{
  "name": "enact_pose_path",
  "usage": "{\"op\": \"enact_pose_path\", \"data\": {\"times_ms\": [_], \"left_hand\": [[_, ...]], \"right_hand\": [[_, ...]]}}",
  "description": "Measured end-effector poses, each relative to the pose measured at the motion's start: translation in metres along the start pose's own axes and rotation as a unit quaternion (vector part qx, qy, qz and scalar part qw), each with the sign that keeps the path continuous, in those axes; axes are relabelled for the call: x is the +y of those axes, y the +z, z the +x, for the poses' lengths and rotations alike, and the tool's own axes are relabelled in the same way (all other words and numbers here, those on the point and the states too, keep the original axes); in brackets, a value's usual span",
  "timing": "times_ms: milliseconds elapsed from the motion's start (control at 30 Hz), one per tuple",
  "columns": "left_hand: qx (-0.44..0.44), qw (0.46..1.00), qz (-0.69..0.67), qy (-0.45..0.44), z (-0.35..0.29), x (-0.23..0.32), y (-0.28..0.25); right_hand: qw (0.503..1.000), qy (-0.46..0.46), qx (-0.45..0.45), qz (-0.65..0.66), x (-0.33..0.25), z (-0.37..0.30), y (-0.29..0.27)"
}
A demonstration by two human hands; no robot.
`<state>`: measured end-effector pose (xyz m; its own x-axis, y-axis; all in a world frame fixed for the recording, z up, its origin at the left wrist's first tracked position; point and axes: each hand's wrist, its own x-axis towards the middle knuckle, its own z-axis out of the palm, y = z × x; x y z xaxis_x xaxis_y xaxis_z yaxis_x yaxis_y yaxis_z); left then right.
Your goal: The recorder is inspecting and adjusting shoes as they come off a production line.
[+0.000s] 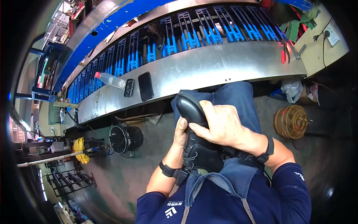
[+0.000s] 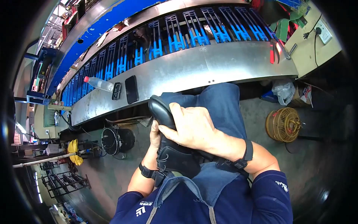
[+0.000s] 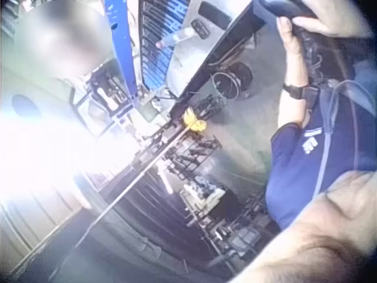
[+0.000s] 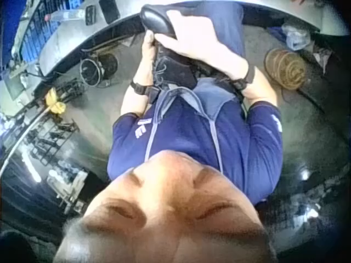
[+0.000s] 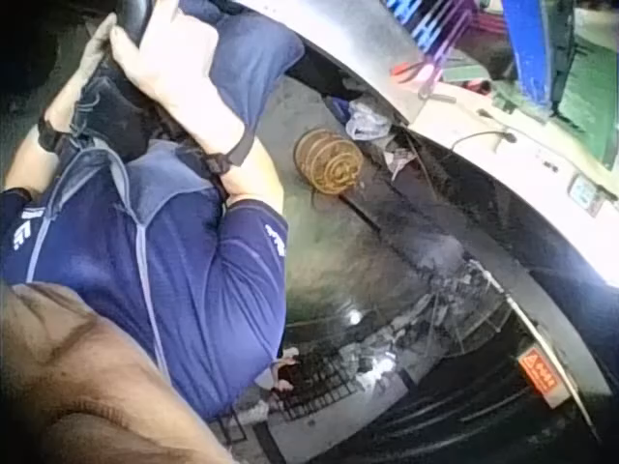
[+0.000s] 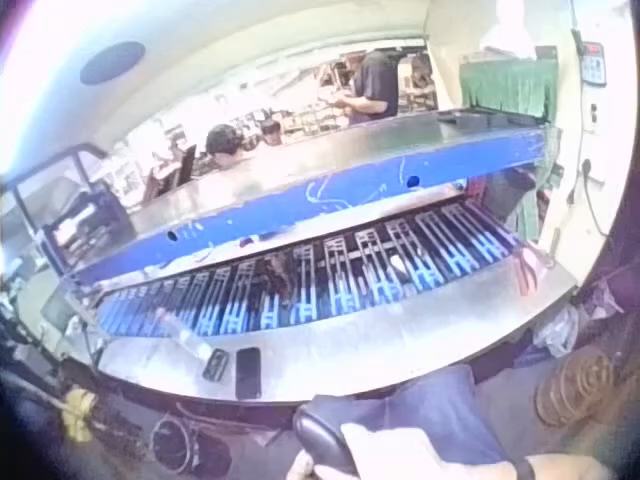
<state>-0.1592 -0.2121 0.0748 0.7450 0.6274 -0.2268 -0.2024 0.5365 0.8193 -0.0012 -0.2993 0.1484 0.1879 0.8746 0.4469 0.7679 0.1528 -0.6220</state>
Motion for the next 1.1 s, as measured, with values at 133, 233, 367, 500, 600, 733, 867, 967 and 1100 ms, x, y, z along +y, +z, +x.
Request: {"op": "enact_pose_path", "data": {"times_ms": [133,233,367,500,600,733,867,967,1100], "left_hand": [[-0.034,0.990,-0.130,-0.052,-0.007,-0.013,-0.004],[0.015,0.984,-0.138,-0.115,-0.003,-0.007,-0.004],[0.080,0.994,-0.003,-0.073,0.026,-0.004,0.013],[-0.008,0.977,-0.129,-0.168,0.044,0.031,0.030],[0.057,0.992,-0.005,-0.110,0.012,0.052,0.049],[0.044,0.905,0.412,0.100,0.005,0.021,-0.026],[-0.018,0.895,0.298,0.331,0.012,0.000,0.012],[-0.008,0.976,0.171,0.137,0.029,-0.022,0.005],[-0.106,0.867,0.397,0.281,0.011,-0.020,0.015]], "right_hand": [[1.000,0.004,0.000,-0.009,-0.004,-0.031,-0.002],[0.997,-0.061,-0.056,0.006,0.016,-0.092,0.005],[0.996,-0.068,-0.051,-0.027,0.024,-0.109,0.006],[0.964,-0.264,0.018,0.009,0.025,-0.054,-0.002],[0.939,-0.334,0.030,0.079,0.008,-0.001,-0.036],[0.974,-0.084,0.078,0.194,0.003,0.024,-0.023],[0.913,0.162,-0.058,0.370,0.105,-0.007,0.052],[0.903,0.224,-0.101,0.353,0.131,-0.017,0.064],[0.962,0.178,-0.189,0.086,0.143,-0.010,0.044]]}}
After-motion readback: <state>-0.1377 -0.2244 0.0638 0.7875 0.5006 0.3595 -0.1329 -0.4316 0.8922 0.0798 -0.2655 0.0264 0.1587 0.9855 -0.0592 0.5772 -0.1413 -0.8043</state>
